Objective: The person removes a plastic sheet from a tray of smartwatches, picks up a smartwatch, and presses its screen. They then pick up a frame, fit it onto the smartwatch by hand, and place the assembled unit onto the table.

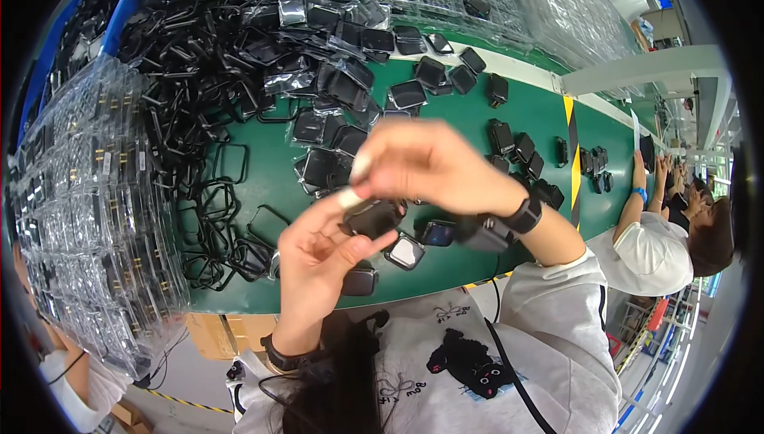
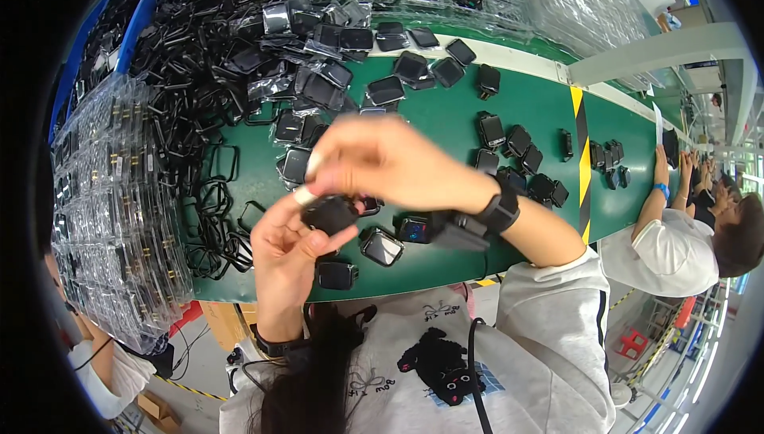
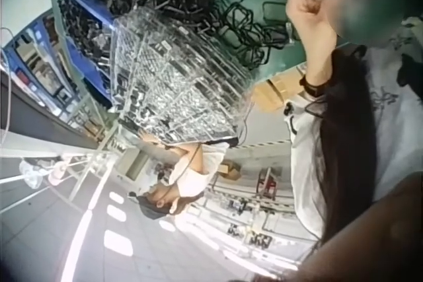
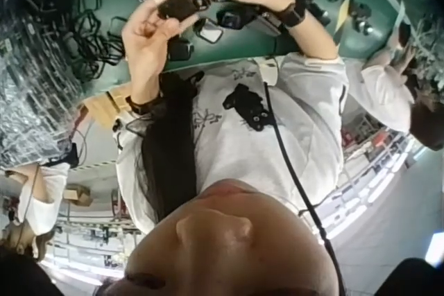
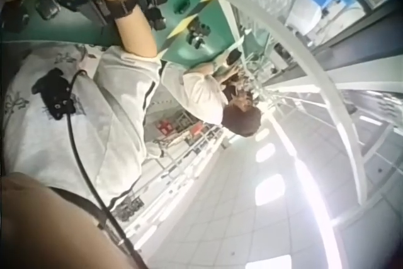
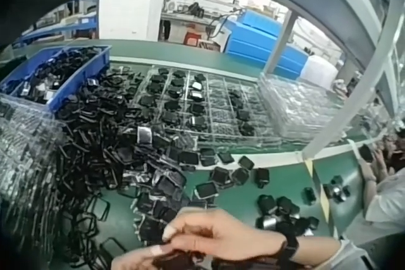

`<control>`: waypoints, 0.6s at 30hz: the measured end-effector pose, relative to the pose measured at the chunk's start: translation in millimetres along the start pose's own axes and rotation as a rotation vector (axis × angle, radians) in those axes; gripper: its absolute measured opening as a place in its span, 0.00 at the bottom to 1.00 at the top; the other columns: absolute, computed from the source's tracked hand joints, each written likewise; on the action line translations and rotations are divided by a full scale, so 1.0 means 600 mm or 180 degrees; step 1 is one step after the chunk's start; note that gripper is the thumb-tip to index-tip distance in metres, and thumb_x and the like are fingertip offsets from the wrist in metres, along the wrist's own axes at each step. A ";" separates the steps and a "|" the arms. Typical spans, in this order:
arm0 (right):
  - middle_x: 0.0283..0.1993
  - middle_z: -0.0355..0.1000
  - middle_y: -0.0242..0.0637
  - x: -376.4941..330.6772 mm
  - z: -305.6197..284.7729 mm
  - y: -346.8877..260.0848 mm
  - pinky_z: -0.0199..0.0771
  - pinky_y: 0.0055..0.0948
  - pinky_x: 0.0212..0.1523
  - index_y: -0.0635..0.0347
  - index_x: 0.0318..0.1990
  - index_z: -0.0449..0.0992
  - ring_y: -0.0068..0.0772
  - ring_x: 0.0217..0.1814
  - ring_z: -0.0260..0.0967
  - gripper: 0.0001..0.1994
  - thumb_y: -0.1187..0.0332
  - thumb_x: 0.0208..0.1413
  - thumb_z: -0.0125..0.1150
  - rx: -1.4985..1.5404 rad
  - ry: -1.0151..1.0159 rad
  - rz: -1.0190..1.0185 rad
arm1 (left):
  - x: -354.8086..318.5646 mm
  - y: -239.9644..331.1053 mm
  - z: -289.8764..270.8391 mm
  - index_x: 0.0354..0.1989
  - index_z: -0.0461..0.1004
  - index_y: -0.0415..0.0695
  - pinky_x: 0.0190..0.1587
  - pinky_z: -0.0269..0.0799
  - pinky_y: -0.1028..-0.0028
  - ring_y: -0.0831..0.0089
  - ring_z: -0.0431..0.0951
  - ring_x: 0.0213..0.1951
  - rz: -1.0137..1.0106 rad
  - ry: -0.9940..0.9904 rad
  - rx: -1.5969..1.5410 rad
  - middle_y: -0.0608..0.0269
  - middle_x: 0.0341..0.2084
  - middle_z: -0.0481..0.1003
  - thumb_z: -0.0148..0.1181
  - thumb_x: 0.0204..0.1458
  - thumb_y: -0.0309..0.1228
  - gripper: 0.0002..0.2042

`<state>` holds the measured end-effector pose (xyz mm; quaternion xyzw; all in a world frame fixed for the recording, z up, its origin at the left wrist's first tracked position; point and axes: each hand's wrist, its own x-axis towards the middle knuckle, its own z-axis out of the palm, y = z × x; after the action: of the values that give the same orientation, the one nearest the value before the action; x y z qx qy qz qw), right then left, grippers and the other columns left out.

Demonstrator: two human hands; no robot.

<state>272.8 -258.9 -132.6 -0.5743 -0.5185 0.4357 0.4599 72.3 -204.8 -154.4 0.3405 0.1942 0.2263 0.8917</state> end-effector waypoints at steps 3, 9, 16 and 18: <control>0.36 0.66 0.37 0.022 -0.058 0.033 0.69 0.24 0.34 0.64 0.42 0.73 0.25 0.36 0.68 0.14 0.78 0.47 0.65 -0.2074 0.0640 -0.0613 | 0.003 0.003 0.002 0.58 0.62 0.32 0.52 0.75 0.60 0.61 0.75 0.49 0.0101 0.0167 0.0015 0.49 0.49 0.72 0.58 0.52 0.18 0.24; 0.37 0.65 0.41 0.005 -0.083 0.022 0.71 0.32 0.35 0.64 0.38 0.74 0.39 0.38 0.69 0.14 0.81 0.41 0.65 -0.2411 0.0690 -0.0279 | 0.005 0.018 -0.008 0.58 0.62 0.33 0.52 0.75 0.59 0.55 0.75 0.50 0.0362 0.0250 0.0191 0.46 0.49 0.72 0.57 0.53 0.19 0.23; 0.29 0.67 0.36 -0.061 -0.007 -0.070 0.77 0.33 0.27 0.59 0.20 0.68 0.42 0.34 0.72 0.09 0.71 0.30 0.63 -0.2839 0.0875 -0.3786 | 0.007 0.022 -0.001 0.58 0.61 0.34 0.52 0.74 0.62 0.52 0.74 0.50 0.0430 0.0255 0.0299 0.43 0.50 0.71 0.59 0.53 0.24 0.24; 0.29 0.67 0.36 -0.064 -0.003 -0.070 0.77 0.32 0.27 0.60 0.20 0.69 0.41 0.33 0.72 0.09 0.72 0.30 0.63 -0.2820 0.0928 -0.3774 | 0.008 0.019 0.003 0.58 0.61 0.34 0.52 0.74 0.63 0.52 0.74 0.50 0.0442 0.0225 0.0355 0.42 0.51 0.70 0.60 0.53 0.26 0.25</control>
<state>262.9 -295.5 -89.9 -0.3821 -0.8013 -0.2145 0.4074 74.3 -195.9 -146.1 0.3940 0.2138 0.2883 0.8461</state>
